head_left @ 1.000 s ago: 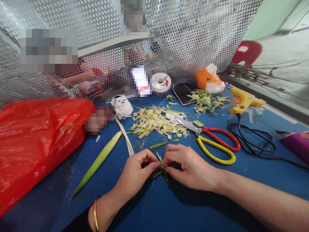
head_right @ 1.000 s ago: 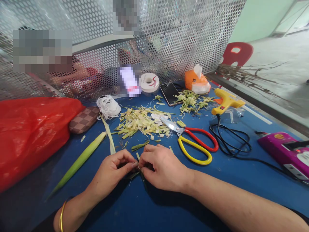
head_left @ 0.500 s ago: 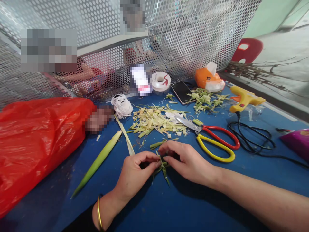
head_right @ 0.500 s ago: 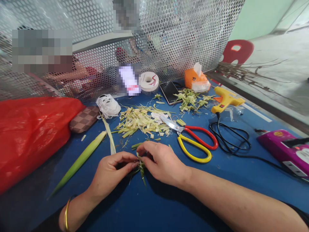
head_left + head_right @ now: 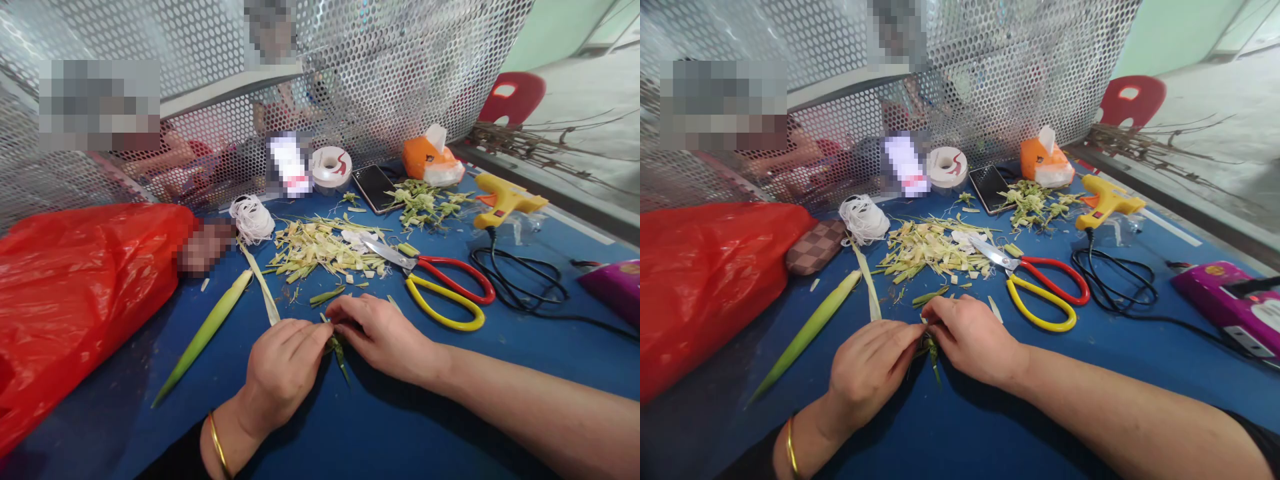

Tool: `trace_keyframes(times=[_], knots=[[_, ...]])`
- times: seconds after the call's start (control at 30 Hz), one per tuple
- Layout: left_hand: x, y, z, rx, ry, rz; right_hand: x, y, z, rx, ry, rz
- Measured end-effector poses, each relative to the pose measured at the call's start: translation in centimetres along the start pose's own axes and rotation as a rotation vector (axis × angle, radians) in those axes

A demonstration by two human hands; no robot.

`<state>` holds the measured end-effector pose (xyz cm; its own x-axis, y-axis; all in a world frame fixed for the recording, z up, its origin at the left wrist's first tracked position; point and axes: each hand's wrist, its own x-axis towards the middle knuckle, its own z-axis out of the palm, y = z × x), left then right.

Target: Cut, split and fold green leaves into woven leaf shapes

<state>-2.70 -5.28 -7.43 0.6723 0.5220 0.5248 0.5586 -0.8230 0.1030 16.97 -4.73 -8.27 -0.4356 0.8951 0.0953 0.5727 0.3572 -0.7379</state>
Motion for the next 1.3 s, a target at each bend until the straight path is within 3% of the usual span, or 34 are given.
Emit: trace_keyframes(times=[0.27, 0.43, 0.87, 1.07, 1.3], knots=[[-0.13, 0.29, 0.16, 0.139, 0.018, 0.096, -0.06, 0.17, 0.01, -0.011, 0.014, -0.020], [-0.18, 0.52, 0.20, 0.093, 0.061, 0.089, 0.14, 0.18, 0.01, 0.049, 0.021, -0.100], [0.07, 0.63, -0.10, 0.081, 0.081, 0.058, 0.03, -0.34, -0.43, 0.116, 0.085, -0.038], [0.03, 0.65, -0.13, 0.078, 0.103, 0.043, 0.03, 0.08, -0.27, 0.210, 0.062, -0.127], [0.18, 0.52, -0.09, 0.051, 0.099, 0.033, 0.15, 0.27, -0.47, 0.226, 0.065, -0.095]])
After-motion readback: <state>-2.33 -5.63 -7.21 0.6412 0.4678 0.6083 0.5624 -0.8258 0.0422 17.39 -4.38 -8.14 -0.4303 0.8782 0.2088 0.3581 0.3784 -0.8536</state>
